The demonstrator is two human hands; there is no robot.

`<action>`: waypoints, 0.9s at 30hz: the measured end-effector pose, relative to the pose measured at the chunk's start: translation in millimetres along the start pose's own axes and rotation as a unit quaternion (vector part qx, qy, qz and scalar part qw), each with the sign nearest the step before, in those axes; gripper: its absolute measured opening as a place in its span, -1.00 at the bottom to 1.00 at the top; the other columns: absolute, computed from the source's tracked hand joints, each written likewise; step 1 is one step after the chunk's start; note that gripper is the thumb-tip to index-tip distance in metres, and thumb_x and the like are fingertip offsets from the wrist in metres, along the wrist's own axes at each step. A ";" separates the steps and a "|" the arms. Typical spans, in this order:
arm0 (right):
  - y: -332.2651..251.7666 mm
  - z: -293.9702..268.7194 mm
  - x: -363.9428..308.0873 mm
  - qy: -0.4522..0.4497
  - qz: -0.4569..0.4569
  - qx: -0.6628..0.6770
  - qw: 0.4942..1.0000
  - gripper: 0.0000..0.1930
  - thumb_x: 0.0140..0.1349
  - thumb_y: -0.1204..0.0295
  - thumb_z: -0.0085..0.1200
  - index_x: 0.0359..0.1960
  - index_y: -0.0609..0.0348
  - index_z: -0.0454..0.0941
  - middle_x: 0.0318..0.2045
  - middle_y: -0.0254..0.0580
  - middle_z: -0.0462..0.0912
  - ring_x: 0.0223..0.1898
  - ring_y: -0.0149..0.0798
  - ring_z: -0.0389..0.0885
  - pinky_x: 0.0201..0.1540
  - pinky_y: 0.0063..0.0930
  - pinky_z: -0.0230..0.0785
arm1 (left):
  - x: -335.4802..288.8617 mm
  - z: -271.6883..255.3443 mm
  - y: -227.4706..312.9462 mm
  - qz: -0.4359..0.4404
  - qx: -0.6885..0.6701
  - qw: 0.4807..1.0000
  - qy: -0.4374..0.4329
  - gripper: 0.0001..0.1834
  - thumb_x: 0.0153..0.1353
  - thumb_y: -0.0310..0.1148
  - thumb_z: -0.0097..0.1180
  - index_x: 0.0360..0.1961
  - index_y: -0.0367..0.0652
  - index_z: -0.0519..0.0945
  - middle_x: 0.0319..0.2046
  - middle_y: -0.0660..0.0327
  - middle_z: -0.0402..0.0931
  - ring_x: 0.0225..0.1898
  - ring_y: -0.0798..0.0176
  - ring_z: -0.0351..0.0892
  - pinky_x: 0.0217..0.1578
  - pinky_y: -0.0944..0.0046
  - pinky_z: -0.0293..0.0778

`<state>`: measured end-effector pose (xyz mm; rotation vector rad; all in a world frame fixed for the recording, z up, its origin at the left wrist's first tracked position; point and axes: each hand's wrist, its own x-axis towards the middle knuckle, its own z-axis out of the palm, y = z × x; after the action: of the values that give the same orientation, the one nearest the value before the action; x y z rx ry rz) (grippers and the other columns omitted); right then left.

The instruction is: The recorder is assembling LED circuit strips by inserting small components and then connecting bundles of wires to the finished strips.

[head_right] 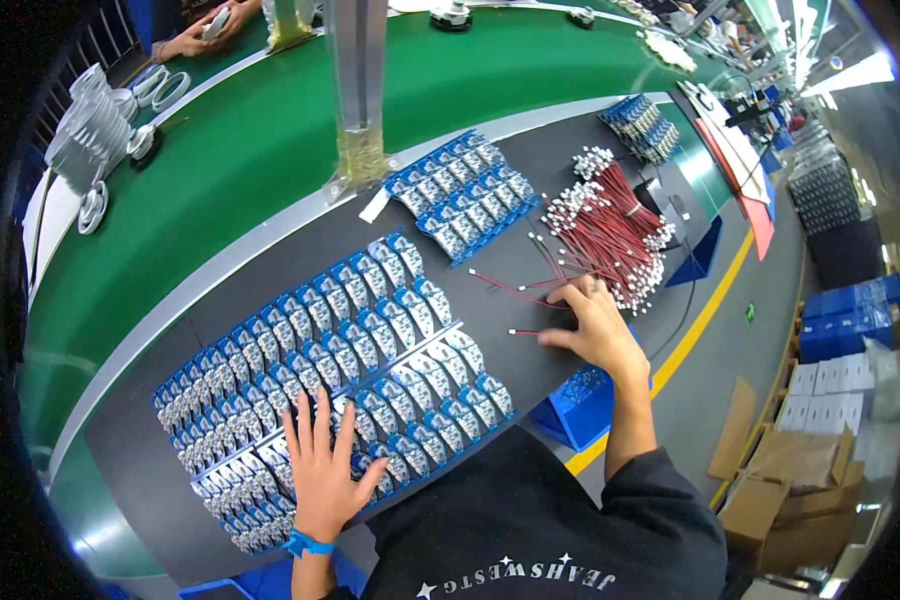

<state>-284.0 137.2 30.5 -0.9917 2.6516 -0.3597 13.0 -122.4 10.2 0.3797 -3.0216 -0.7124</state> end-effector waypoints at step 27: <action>38.0 -28.2 53.2 0.023 0.025 -0.169 0.985 -0.43 -0.23 0.28 0.27 -0.19 0.44 0.42 -0.25 0.18 0.44 -0.08 0.10 0.42 0.02 -0.19 0.35 | 0.1 2.1 1.0 0.004 0.010 1.000 0.007 -0.24 -0.01 -0.07 0.27 0.18 -0.25 0.37 0.32 -0.19 0.08 0.36 -0.33 -0.06 0.29 -0.36 -0.19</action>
<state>-355.0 133.1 34.8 -1.0178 2.8319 0.0850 12.5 -120.7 8.7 0.3703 -3.0172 -0.6770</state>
